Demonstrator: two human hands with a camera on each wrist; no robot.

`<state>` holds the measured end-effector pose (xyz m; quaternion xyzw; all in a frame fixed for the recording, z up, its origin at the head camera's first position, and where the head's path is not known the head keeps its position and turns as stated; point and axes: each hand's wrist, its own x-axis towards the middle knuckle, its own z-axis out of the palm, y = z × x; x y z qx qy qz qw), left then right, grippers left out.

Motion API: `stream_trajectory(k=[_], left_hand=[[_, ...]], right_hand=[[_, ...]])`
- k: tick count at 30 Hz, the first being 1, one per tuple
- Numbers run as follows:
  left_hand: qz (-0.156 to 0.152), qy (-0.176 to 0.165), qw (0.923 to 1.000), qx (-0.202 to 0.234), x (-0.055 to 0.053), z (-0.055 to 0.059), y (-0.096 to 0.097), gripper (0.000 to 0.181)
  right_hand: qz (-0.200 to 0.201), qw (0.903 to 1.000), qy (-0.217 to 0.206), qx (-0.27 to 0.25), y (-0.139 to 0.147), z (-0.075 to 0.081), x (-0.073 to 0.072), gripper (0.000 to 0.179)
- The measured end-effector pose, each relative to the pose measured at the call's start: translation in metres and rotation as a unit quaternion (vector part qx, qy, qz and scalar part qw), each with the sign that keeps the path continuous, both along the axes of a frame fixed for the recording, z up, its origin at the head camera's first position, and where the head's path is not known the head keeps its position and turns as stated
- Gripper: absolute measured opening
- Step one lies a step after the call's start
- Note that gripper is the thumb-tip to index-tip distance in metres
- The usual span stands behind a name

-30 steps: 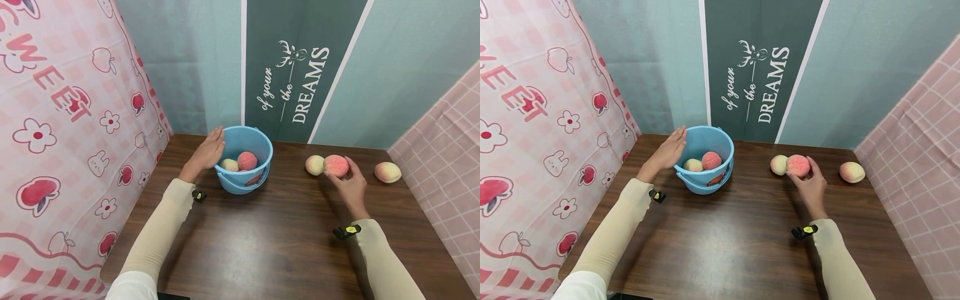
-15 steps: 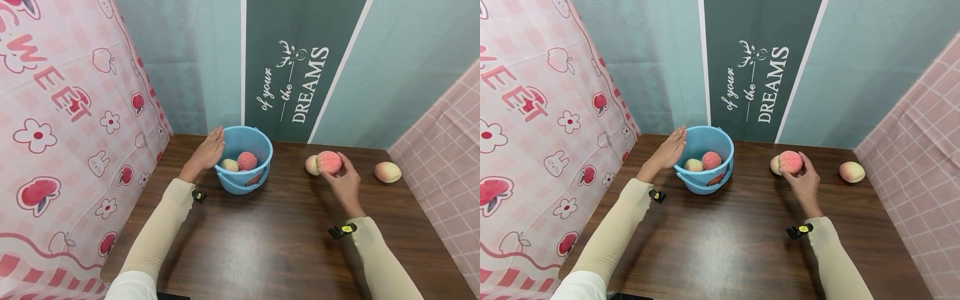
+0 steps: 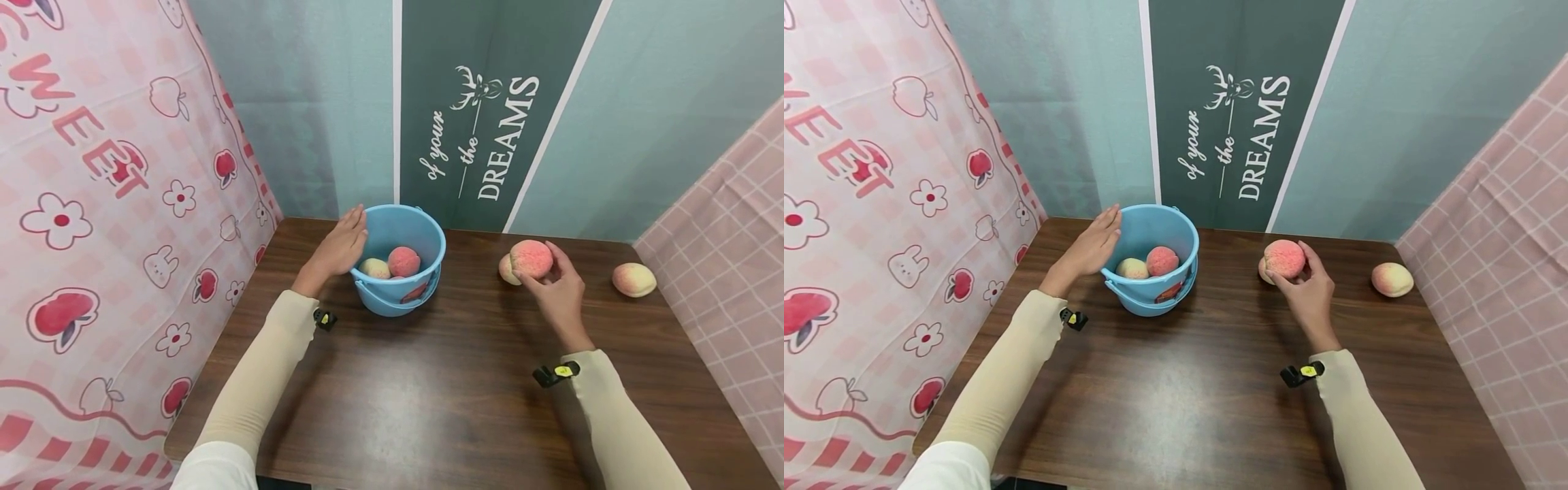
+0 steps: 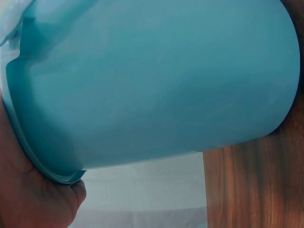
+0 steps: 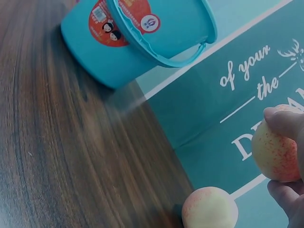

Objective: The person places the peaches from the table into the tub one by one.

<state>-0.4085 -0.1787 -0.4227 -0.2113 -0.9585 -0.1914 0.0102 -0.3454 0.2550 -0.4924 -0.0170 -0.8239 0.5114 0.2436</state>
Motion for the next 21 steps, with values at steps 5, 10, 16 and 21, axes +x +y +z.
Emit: stream_trajectory(k=[5,10,16,21], left_hand=[[-0.003,0.001,1.0000,0.002,0.000,0.001,0.000,0.058],[0.002,0.001,1.0000,0.000,0.000,0.002,0.000,0.058],[0.003,0.002,1.0000,0.001,-0.001,0.000,0.000,0.058],[0.004,0.000,1.0000,0.003,0.000,0.001,0.001,0.058]], right_hand=[[-0.005,0.9999,-0.011,0.000,-0.007,0.008,0.002,0.084],[0.006,1.0000,0.004,-0.004,-0.021,0.031,0.013,0.082],[0.012,0.9999,0.009,0.000,-0.026,0.037,0.016,0.082],[0.012,0.9999,0.004,0.000,-0.018,0.024,0.003,0.084]])
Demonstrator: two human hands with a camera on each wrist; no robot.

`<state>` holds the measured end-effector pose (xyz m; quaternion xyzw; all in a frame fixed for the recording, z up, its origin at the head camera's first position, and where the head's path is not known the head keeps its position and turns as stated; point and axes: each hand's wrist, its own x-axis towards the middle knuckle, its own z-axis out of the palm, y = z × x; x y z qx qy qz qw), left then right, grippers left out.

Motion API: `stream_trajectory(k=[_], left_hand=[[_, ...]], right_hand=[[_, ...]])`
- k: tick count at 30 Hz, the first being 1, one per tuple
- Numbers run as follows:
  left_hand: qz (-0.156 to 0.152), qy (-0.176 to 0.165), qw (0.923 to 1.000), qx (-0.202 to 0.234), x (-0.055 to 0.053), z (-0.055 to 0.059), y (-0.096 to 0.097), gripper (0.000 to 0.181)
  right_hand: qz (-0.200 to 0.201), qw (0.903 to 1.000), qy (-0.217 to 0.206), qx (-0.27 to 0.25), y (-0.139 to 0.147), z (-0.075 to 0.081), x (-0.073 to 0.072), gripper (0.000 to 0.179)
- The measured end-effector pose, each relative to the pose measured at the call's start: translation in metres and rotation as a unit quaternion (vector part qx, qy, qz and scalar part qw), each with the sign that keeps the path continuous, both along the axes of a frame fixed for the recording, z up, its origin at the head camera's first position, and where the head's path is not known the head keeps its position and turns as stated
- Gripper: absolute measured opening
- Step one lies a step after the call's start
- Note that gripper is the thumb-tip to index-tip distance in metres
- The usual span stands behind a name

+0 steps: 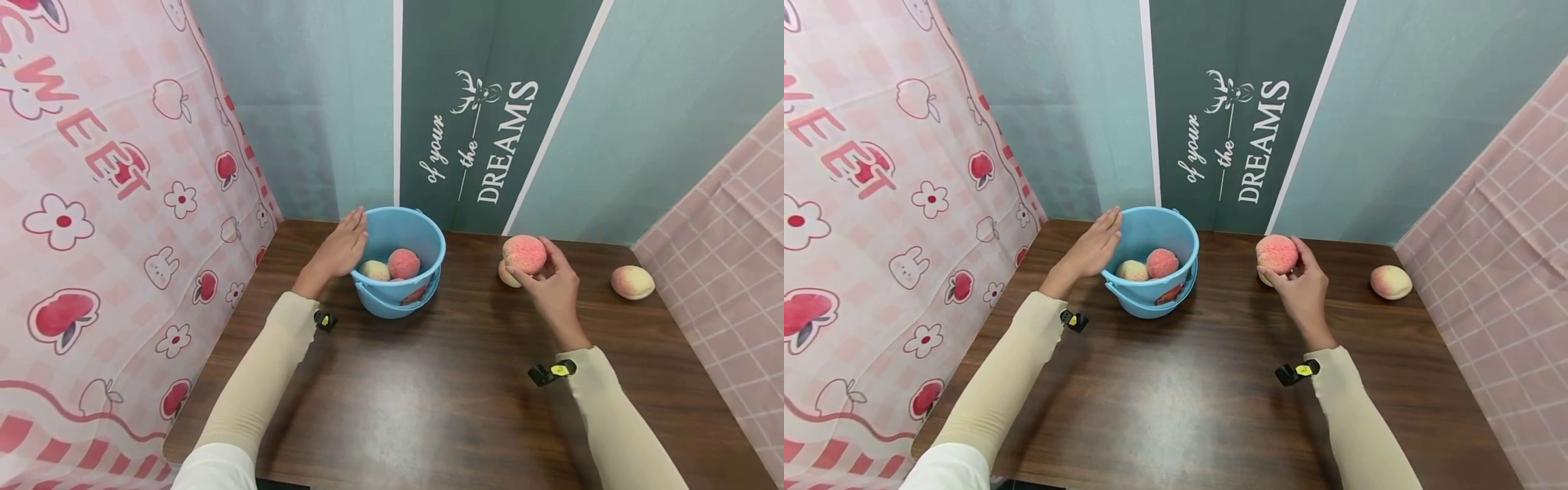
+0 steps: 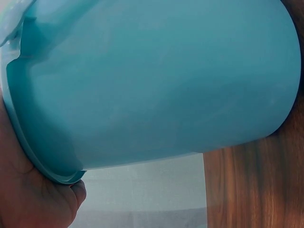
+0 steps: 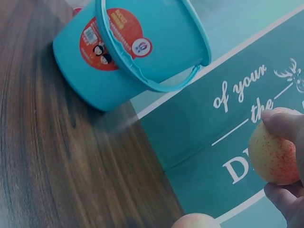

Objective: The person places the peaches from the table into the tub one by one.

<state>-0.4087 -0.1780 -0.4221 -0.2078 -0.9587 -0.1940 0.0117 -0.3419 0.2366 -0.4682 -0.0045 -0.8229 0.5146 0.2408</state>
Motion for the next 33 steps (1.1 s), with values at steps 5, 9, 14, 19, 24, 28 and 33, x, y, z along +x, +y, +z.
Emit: stream_trajectory(k=[5,9,14,19,24,28,33], left_hand=[[-0.002,0.002,1.0000,-0.003,0.001,0.001,0.000,0.058],[-0.002,0.003,1.0000,-0.007,0.000,0.002,0.000,0.058],[-0.004,0.003,1.0000,-0.005,0.001,0.002,-0.001,0.058],[-0.005,0.000,1.0000,-0.006,0.002,0.002,-0.002,0.058],[-0.003,0.000,1.0000,-0.004,0.003,0.002,-0.002,0.058],[-0.003,-0.004,1.0000,-0.003,0.003,0.002,-0.001,0.057],[-0.001,-0.007,1.0000,-0.004,0.003,0.002,-0.001,0.058]], right_hand=[[0.009,0.9999,0.006,0.001,-0.006,0.004,0.001,0.085],[0.013,0.9999,0.007,0.002,-0.011,0.007,0.002,0.086],[0.015,0.9999,0.006,-0.001,-0.014,0.010,0.003,0.087],[0.016,0.9998,0.007,-0.001,-0.020,0.017,0.006,0.086],[0.023,0.9996,0.018,-0.004,-0.035,0.035,0.016,0.083],[0.033,0.9991,0.021,-0.018,-0.042,0.042,0.021,0.080],[0.038,0.9989,0.018,-0.023,-0.041,0.035,0.016,0.083]])
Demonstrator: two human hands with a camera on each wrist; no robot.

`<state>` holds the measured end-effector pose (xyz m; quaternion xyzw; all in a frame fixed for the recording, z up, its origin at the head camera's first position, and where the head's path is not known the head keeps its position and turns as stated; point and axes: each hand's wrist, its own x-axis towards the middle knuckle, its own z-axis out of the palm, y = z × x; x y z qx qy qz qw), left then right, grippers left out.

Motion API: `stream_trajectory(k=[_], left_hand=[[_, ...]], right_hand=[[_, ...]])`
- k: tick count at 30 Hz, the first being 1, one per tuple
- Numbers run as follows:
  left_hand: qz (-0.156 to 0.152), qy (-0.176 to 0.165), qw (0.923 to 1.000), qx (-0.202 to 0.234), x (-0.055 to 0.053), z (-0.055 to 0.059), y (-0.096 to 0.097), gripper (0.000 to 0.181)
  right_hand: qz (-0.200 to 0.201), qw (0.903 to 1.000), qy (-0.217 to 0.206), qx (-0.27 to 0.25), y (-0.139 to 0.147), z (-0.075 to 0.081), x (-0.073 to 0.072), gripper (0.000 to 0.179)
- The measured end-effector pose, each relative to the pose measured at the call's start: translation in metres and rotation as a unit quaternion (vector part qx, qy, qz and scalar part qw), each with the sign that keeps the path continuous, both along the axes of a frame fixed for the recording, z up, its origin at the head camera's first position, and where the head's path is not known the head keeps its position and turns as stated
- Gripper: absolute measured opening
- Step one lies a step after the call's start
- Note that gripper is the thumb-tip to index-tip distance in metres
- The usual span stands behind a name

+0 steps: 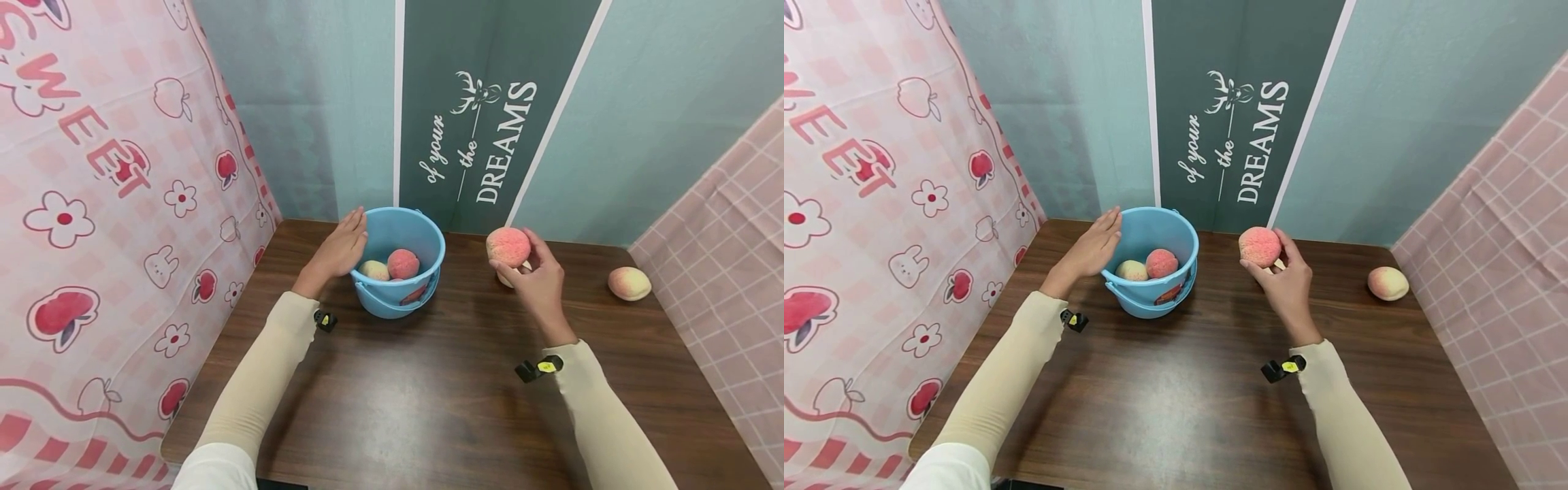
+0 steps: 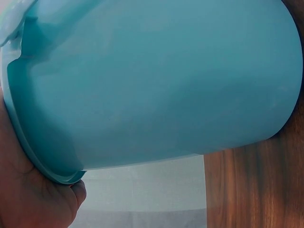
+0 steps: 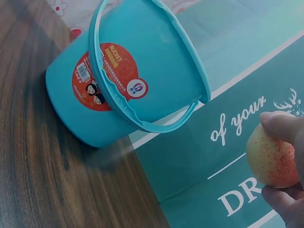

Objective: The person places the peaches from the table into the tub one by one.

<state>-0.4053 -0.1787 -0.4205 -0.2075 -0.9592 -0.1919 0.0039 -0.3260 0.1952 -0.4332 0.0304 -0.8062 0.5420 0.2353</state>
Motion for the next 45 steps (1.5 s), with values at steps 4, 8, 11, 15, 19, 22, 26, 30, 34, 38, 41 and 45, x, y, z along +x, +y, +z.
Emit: stream_trajectory(k=[4,8,11,15,19,22,26,30,34,38,41,45], left_hand=[[-0.001,0.002,1.0000,0.001,0.000,0.000,-0.001,0.058],[0.001,0.005,1.0000,-0.004,0.001,-0.001,-0.002,0.058],[0.001,0.008,1.0000,-0.003,0.001,-0.002,-0.003,0.058],[-0.001,0.011,0.9999,0.001,0.001,-0.003,-0.003,0.058],[0.002,0.009,1.0000,0.001,0.001,-0.005,-0.004,0.059],[0.002,0.007,1.0000,0.002,0.001,-0.005,-0.004,0.060],[0.000,0.007,1.0000,0.004,0.001,-0.005,-0.003,0.061],[-0.003,0.005,1.0000,-0.002,0.000,-0.004,-0.002,0.061],[-0.002,0.004,1.0000,-0.002,-0.001,-0.003,-0.003,0.060],[0.000,0.006,1.0000,-0.002,-0.002,-0.003,-0.003,0.059],[0.000,0.005,1.0000,-0.004,-0.002,-0.003,-0.002,0.060],[-0.001,0.004,1.0000,-0.004,-0.002,-0.003,-0.002,0.060]], right_hand=[[-0.003,1.0000,0.002,0.001,0.002,-0.011,-0.010,0.085],[0.005,0.9999,0.012,0.006,-0.002,-0.012,-0.014,0.084],[0.005,0.9998,0.015,0.007,-0.005,-0.011,-0.015,0.083],[0.007,0.9997,0.020,0.008,-0.007,-0.011,-0.015,0.083],[0.014,0.9996,0.021,0.009,-0.010,-0.012,-0.014,0.083],[0.016,0.9996,0.023,0.011,-0.012,-0.012,-0.014,0.083],[0.020,0.9994,0.028,0.010,-0.017,-0.007,-0.012,0.082],[0.020,0.9992,0.033,0.010,-0.018,-0.006,-0.012,0.082],[0.022,0.9992,0.032,0.015,-0.020,-0.007,-0.017,0.083],[0.030,0.9991,0.026,0.013,-0.026,-0.005,-0.017,0.085],[0.040,0.9989,0.023,0.011,-0.032,-0.004,-0.016,0.085],[0.049,0.9985,0.020,0.012,-0.039,-0.005,-0.016,0.084]])
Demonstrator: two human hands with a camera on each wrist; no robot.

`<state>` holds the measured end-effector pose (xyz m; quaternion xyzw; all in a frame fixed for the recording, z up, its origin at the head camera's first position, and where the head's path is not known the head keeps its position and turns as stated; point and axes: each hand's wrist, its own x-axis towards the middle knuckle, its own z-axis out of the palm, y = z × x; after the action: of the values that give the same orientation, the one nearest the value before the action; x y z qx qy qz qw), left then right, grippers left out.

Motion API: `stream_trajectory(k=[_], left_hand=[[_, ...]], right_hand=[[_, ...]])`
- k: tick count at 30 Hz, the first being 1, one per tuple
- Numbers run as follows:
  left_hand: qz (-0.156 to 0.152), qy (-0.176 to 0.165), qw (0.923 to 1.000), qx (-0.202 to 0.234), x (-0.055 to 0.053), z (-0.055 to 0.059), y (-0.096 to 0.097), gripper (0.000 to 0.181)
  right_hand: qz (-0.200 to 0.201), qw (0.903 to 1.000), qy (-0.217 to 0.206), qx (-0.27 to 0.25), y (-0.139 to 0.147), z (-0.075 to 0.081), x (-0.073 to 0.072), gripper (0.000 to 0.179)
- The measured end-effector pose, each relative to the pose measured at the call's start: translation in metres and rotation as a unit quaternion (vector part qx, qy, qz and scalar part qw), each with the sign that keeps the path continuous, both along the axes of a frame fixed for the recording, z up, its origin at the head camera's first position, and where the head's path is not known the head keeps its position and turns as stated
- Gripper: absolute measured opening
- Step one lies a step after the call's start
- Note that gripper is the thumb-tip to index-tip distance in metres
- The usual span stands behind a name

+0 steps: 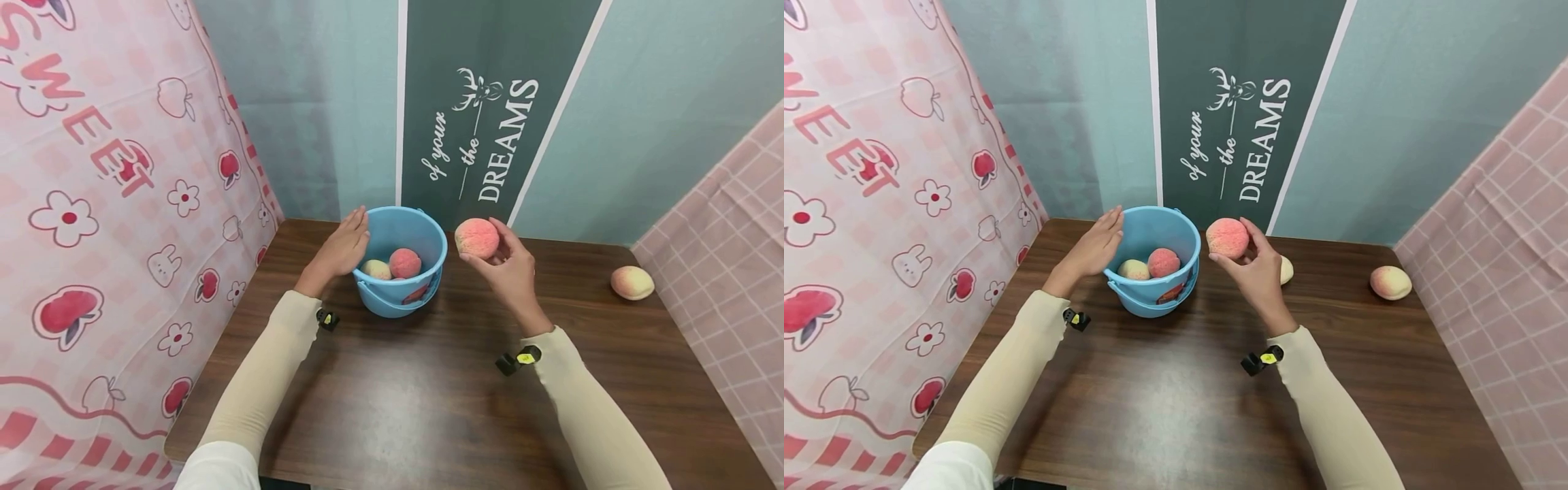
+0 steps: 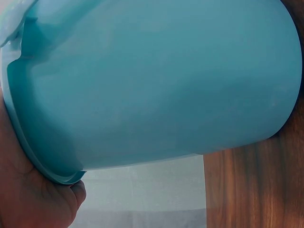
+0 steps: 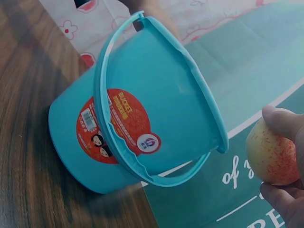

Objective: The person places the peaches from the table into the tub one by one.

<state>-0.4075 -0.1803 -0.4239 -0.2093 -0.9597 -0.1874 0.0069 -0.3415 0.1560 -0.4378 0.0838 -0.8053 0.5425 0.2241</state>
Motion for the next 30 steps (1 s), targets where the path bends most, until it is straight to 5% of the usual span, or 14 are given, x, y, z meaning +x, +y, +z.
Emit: stream_trajectory(k=[16,24,30], left_hand=[[-0.001,0.007,1.0000,0.000,0.001,-0.002,0.001,0.061],[-0.003,0.006,1.0000,0.000,0.001,0.000,0.001,0.060],[-0.001,0.006,1.0000,0.003,0.000,0.000,0.001,0.059]], right_hand=[[0.050,0.9985,0.012,-0.019,-0.017,-0.005,-0.001,0.082],[0.063,0.9979,0.011,-0.013,-0.032,0.021,0.018,0.079],[0.070,0.9975,0.010,-0.002,-0.037,0.025,0.020,0.080]])
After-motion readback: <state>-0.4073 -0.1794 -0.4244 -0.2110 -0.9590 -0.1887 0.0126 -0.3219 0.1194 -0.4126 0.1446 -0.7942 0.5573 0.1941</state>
